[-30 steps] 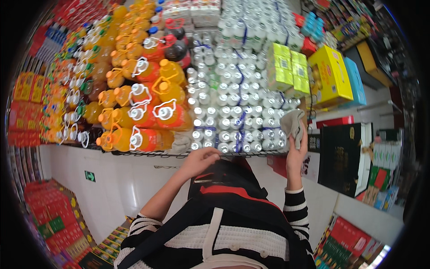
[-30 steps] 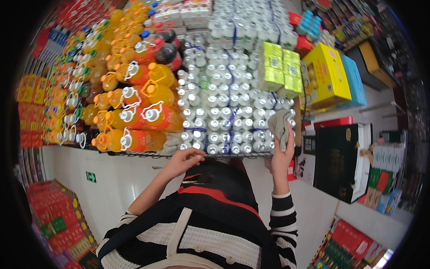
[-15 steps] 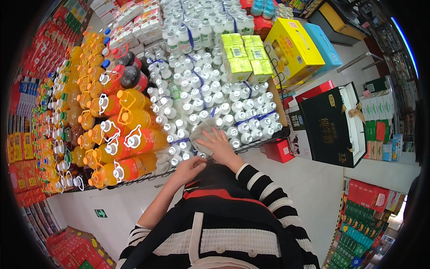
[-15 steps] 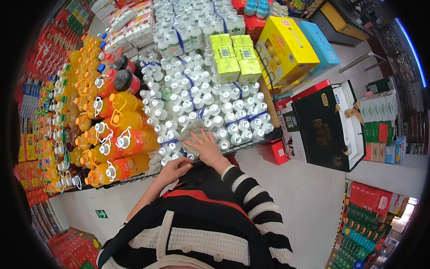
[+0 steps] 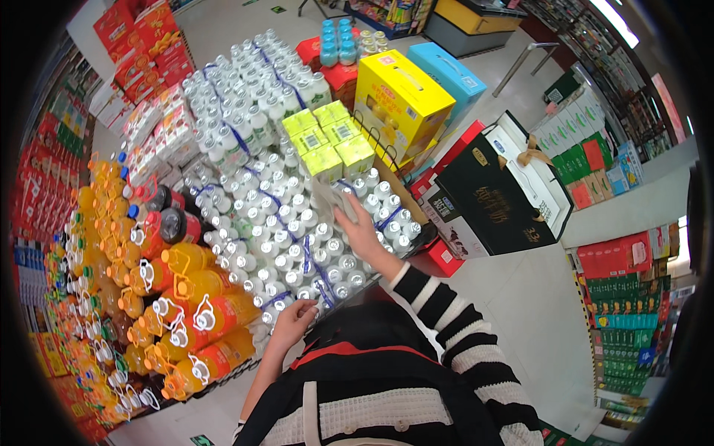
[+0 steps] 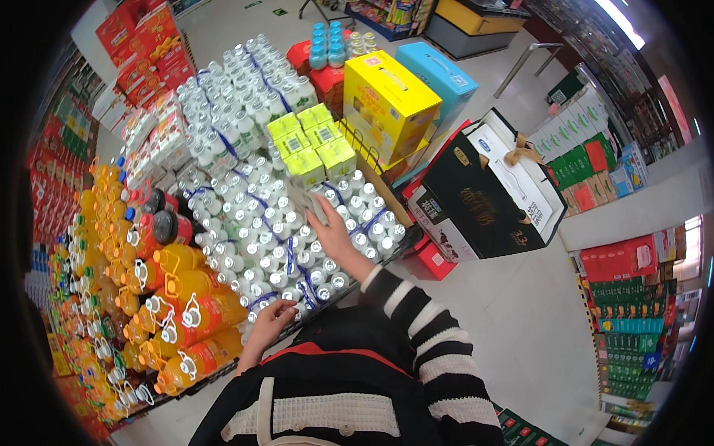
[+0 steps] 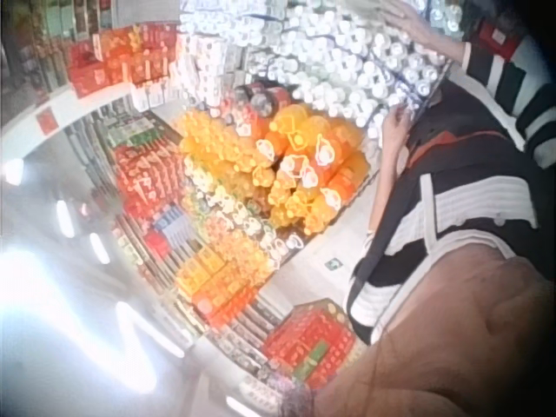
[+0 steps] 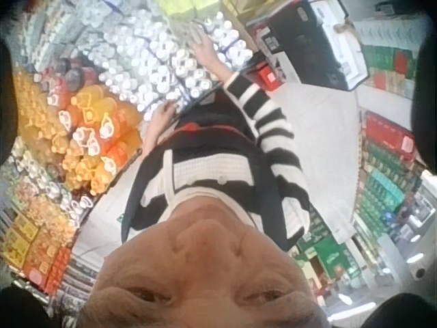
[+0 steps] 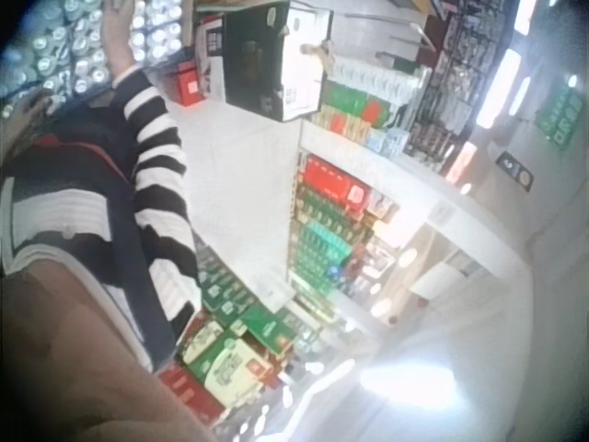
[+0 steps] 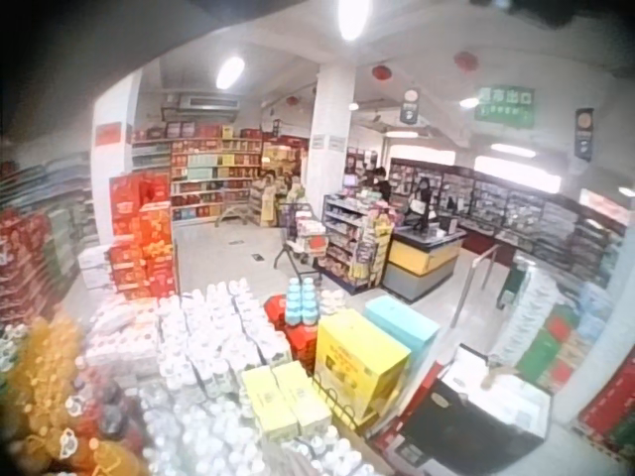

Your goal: The person wipes the surfaces of multiple gift boxes and product packages with a cloth in a supermarket aisle. They handle red, green, blue, and white boxes, wiping each one and placing them back on the display.

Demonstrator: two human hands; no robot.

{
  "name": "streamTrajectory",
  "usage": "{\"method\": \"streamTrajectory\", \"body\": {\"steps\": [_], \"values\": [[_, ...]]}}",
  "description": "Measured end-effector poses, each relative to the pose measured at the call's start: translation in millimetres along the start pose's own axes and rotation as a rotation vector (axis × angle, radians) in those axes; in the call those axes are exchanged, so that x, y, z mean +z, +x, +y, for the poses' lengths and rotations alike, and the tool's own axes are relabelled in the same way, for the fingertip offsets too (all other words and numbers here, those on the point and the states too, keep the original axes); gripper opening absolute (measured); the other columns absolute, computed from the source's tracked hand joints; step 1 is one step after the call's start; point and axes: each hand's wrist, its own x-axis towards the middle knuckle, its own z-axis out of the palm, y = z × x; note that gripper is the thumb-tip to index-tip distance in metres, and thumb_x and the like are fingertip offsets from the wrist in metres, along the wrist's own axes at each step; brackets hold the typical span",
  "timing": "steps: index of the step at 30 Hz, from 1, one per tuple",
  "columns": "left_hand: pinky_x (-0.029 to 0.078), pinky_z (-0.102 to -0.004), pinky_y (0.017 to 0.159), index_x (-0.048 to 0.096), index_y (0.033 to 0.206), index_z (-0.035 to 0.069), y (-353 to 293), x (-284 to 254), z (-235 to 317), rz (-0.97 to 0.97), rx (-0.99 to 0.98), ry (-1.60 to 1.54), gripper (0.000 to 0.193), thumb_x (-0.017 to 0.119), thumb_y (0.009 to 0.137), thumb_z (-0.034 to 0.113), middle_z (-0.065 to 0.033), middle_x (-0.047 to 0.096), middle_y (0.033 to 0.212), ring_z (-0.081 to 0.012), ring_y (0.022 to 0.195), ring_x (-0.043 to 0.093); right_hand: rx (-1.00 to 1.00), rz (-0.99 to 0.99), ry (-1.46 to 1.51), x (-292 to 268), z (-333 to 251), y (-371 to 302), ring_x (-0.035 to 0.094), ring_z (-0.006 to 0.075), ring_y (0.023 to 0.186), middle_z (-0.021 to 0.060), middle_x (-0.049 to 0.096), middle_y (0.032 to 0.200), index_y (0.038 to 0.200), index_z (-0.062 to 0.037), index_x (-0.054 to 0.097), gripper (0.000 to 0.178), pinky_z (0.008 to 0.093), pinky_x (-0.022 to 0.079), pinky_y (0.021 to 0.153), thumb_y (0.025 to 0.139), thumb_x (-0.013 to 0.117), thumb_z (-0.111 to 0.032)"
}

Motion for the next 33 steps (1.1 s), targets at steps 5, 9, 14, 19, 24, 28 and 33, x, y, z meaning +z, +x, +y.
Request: {"method": "streamTrajectory", "body": {"steps": [5,9,14,19,24,28,33], "values": [[0.048,-0.0249,0.072,0.068,0.120,0.001,0.8,-3.7,3.1,0.015,0.086,0.014,0.030,0.068,0.099,0.023,0.0006,0.063,0.085,-0.0075,0.079,0.056,-0.322,0.004,-0.941,-9.7,-31.4,105.6,0.031,0.0407,0.148,0.0175,0.043,0.156,0.144,-0.0201,0.053,0.061,0.0503,0.023,0.122,0.086,0.060,-0.004],[0.051,-0.0260,0.083,0.064,0.123,-0.002,-7.0,-8.5,-5.3,0.017,0.003,0.038,0.029,0.062,0.102,0.017,-0.0066,0.072,0.101,-0.0114,0.089,0.065,-0.249,-0.004,-1.222,-7.4,10.4,139.2,0.023,0.0485,0.150,0.0195,0.037,0.160,0.144,-0.0268,0.056,0.063,0.0529,0.017,0.124,0.084,0.061,-0.008],[0.051,-0.0269,0.085,0.063,0.128,0.000,-8.5,-7.6,-14.9,-0.046,-0.157,0.009,0.031,0.062,0.103,0.018,-0.0061,0.072,0.104,-0.0120,0.092,0.064,-0.308,-0.014,-1.092,-24.5,38.2,153.3,0.043,0.0407,0.139,0.0201,0.051,0.147,0.140,-0.0190,0.059,0.059,0.0500,0.032,0.115,0.082,0.064,-0.010],[0.051,-0.0268,0.082,0.067,0.123,-0.001,24.2,1.6,6.7,-0.149,0.016,0.084,0.029,0.064,0.100,0.016,-0.0054,0.073,0.099,-0.0108,0.088,0.064,0.119,-0.147,-0.347,-33.1,11.4,107.3,0.066,0.0211,0.092,0.0136,0.070,0.108,0.129,-0.0006,0.060,0.039,0.0330,0.052,0.079,0.099,0.065,-0.024],[0.052,-0.0270,0.075,0.068,0.119,0.000,76.2,27.5,61.7,-0.270,0.139,0.241,0.027,0.066,0.098,0.017,-0.0052,0.073,0.093,-0.0099,0.082,0.064,-0.010,0.191,0.171,-105.8,-79.5,2.2,0.061,0.0173,0.108,0.0100,0.066,0.125,0.142,-0.0035,0.054,0.047,0.0324,0.050,0.094,0.098,0.065,-0.018],[0.051,-0.0272,0.085,0.066,0.121,-0.001,97.7,71.7,116.7,-0.271,0.273,0.299,0.026,0.063,0.101,0.015,-0.0065,0.073,0.103,-0.0118,0.095,0.067,-0.358,0.437,-0.453,-222.5,-195.6,-55.2,0.052,0.0258,0.134,0.0137,0.056,0.145,0.145,-0.0076,0.052,0.050,0.0375,0.040,0.113,0.096,0.061,-0.010],[0.050,-0.0263,0.087,0.065,0.125,0.003,112.9,169.4,184.4,-0.071,0.365,0.247,0.029,0.066,0.098,0.013,-0.0047,0.067,0.115,-0.0132,0.114,0.060,-0.211,0.168,-1.255,-359.8,-260.8,-91.8,0.040,0.0408,0.144,0.0175,0.047,0.153,0.147,-0.0087,0.050,0.052,0.0451,0.034,0.118,0.099,0.060,-0.027]]}}
